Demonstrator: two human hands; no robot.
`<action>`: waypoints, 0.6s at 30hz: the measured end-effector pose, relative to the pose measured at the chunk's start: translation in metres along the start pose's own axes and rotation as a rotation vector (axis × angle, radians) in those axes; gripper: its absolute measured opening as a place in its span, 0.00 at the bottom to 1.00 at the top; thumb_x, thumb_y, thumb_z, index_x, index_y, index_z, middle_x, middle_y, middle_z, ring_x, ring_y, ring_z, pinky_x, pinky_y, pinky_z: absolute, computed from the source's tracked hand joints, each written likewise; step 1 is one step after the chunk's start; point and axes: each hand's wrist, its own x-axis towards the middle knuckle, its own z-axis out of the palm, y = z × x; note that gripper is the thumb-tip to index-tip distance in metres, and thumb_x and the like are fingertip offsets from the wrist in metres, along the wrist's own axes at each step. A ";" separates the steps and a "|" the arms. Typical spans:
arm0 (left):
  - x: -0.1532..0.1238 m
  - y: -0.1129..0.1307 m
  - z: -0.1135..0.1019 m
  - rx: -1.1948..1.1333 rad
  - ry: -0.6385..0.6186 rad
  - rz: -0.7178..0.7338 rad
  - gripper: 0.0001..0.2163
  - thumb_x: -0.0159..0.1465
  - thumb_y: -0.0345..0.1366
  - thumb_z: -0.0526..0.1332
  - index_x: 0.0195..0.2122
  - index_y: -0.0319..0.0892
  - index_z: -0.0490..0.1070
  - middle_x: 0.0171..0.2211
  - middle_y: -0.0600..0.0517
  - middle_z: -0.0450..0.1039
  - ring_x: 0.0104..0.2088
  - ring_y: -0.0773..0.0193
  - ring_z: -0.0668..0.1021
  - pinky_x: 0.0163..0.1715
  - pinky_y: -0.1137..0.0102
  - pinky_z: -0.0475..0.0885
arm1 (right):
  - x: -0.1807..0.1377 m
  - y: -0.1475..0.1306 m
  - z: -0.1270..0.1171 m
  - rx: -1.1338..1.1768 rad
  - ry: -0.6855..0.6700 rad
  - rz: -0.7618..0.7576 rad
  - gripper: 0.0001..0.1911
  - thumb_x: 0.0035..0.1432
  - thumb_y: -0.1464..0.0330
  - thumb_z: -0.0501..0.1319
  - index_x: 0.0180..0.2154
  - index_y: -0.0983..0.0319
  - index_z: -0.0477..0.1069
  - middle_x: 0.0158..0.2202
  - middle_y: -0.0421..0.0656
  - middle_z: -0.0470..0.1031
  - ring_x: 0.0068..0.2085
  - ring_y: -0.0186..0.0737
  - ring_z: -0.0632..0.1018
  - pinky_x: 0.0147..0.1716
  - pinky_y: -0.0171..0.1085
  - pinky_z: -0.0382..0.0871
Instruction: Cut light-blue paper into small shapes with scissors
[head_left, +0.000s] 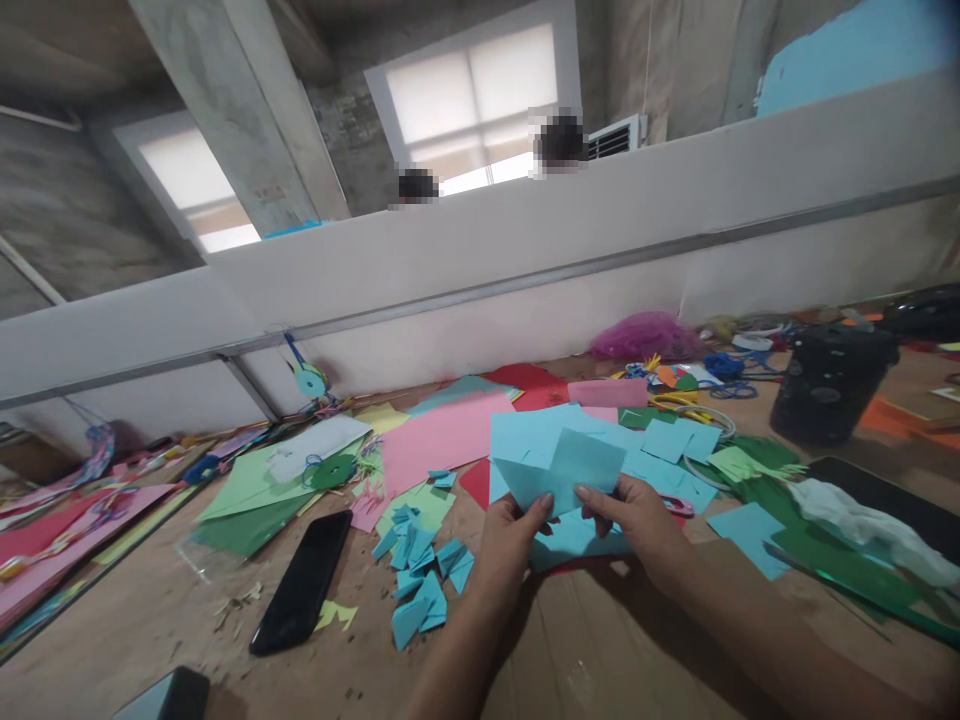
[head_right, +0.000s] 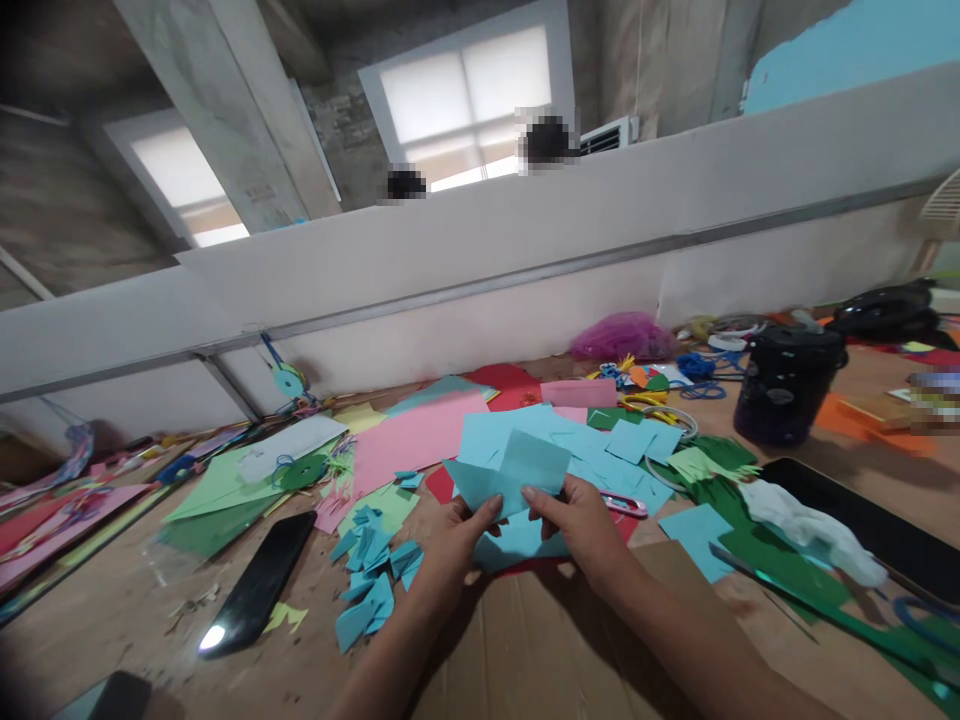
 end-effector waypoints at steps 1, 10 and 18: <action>0.000 0.002 0.000 0.009 0.021 0.003 0.21 0.49 0.54 0.67 0.24 0.37 0.73 0.21 0.48 0.74 0.24 0.63 0.73 0.27 0.70 0.64 | 0.002 -0.002 -0.004 -0.019 0.005 -0.026 0.20 0.50 0.52 0.65 0.24 0.62 0.69 0.21 0.38 0.70 0.21 0.34 0.69 0.26 0.35 0.62; 0.002 0.008 -0.006 0.011 0.117 -0.004 0.21 0.44 0.55 0.68 0.21 0.40 0.70 0.18 0.51 0.70 0.21 0.64 0.71 0.26 0.70 0.65 | 0.007 -0.011 -0.082 -1.033 -0.043 -0.198 0.11 0.57 0.64 0.58 0.40 0.56 0.76 0.38 0.44 0.78 0.39 0.47 0.75 0.35 0.38 0.62; 0.005 0.001 -0.010 0.010 0.111 -0.003 0.20 0.47 0.53 0.68 0.24 0.38 0.71 0.20 0.50 0.72 0.22 0.64 0.71 0.26 0.71 0.64 | -0.003 0.004 -0.078 -1.408 -0.129 -0.255 0.18 0.56 0.77 0.53 0.46 0.57 0.72 0.42 0.46 0.74 0.39 0.43 0.74 0.32 0.36 0.56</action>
